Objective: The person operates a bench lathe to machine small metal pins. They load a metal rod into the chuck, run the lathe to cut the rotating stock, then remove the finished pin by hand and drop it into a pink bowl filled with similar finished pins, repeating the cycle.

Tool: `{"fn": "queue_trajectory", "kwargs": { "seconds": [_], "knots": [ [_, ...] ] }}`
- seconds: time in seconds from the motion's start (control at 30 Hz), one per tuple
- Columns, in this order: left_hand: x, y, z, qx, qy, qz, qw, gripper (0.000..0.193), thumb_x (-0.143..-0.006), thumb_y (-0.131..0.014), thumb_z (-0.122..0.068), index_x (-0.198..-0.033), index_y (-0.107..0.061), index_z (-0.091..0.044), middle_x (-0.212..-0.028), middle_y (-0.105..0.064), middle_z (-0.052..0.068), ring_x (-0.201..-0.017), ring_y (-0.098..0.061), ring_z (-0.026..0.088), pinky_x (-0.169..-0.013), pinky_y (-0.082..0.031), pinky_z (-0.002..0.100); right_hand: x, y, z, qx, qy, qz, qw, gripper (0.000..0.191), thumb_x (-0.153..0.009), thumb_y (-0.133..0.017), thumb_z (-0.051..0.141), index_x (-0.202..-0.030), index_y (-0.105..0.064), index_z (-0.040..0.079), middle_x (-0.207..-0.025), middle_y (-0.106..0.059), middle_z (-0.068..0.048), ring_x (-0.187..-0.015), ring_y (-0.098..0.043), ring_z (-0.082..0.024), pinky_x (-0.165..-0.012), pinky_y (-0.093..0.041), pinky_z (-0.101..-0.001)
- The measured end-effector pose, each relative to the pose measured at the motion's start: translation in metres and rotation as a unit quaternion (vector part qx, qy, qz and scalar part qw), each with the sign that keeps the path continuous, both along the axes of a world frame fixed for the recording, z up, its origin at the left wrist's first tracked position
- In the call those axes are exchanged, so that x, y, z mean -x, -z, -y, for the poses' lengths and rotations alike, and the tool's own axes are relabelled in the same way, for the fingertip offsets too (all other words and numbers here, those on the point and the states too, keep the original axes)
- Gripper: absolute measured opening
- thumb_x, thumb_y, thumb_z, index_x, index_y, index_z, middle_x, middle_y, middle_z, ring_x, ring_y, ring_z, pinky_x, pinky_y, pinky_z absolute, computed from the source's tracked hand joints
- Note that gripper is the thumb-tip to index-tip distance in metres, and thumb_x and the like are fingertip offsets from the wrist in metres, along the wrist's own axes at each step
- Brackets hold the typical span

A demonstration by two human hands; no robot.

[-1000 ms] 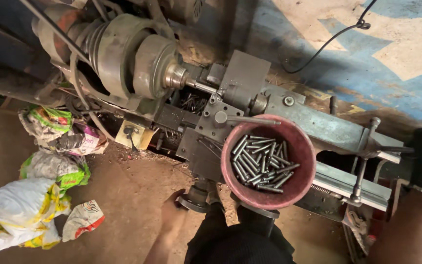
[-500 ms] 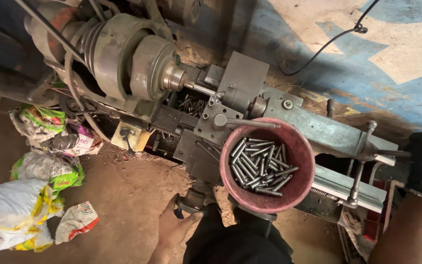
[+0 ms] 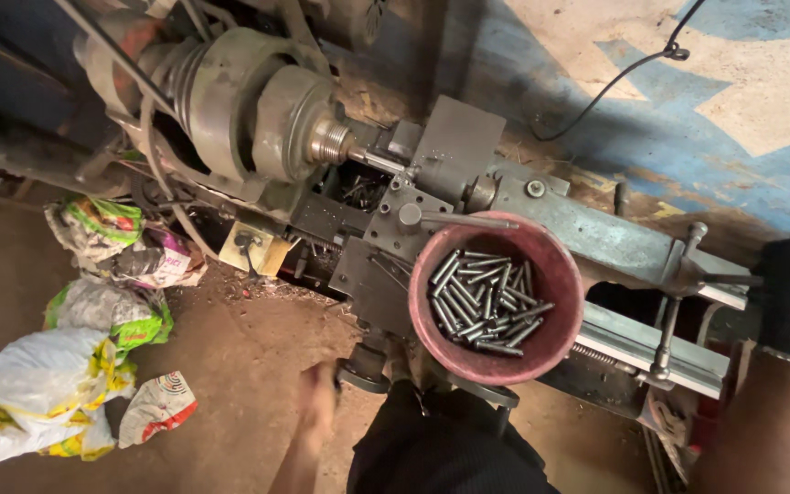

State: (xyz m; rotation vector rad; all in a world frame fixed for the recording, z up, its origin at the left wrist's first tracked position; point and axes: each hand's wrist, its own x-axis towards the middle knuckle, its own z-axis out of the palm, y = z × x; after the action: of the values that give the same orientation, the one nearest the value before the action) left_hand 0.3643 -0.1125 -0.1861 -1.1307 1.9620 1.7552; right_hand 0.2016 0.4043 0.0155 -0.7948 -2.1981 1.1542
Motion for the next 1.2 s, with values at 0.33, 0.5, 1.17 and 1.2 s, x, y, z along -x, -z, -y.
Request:
{"fn": "queue_trajectory", "kwargs": {
  "seconds": [0.33, 0.5, 1.17, 1.2],
  "knots": [
    [0.015, 0.005, -0.008, -0.036, -0.218, -0.094, 0.971, 0.063, -0.105, -0.036, -0.067, -0.081, -0.052, -0.011, -0.057, -0.041, -0.002, -0.045, -0.035, 0.012, -0.042, -0.027, 0.031, -0.006, -0.007, -0.004, 0.001, -0.083, -0.062, 0.995, 0.027, -0.113, -0.063, 0.023, -0.117, -0.067, -0.003, -0.086, -0.066, -0.006, -0.068, -0.065, -0.016, -0.060, -0.053, -0.0314],
    [0.014, 0.013, -0.017, -0.179, -0.244, -0.145, 0.942, 0.056, -0.104, -0.032, -0.056, -0.098, -0.062, -0.009, -0.080, -0.061, -0.003, -0.068, -0.056, 0.010, -0.064, -0.047, 0.027, -0.024, 0.012, -0.024, 0.180, -0.130, -0.156, 0.962, 0.030, -0.117, -0.052, 0.025, -0.113, -0.072, 0.004, -0.068, -0.059, -0.006, -0.059, -0.061, -0.016, -0.062, -0.054, -0.0305],
    [0.179, -0.208, -0.180, 0.346, 0.558, -0.169, 0.735, 0.032, -0.094, -0.072, -0.035, -0.096, -0.072, -0.003, -0.103, -0.071, 0.021, -0.097, -0.070, 0.041, -0.086, -0.056, 0.050, -0.091, 0.083, 0.014, 0.282, -0.277, 0.121, 0.911, 0.051, -0.111, -0.040, 0.041, -0.117, -0.069, -0.001, -0.074, -0.071, -0.014, -0.058, -0.064, -0.019, -0.055, -0.050, -0.0303],
    [0.183, -0.204, -0.182, 0.347, 0.565, -0.171, 0.729, 0.029, -0.092, -0.071, -0.032, -0.095, -0.073, -0.003, -0.103, -0.071, 0.021, -0.097, -0.070, 0.040, -0.086, -0.057, 0.050, -0.091, 0.081, 0.023, 0.255, -0.246, 0.131, 0.926, 0.053, -0.113, -0.041, 0.042, -0.115, -0.070, -0.003, -0.075, -0.069, -0.015, -0.056, -0.062, -0.019, -0.053, -0.049, -0.0308]
  ]
}}
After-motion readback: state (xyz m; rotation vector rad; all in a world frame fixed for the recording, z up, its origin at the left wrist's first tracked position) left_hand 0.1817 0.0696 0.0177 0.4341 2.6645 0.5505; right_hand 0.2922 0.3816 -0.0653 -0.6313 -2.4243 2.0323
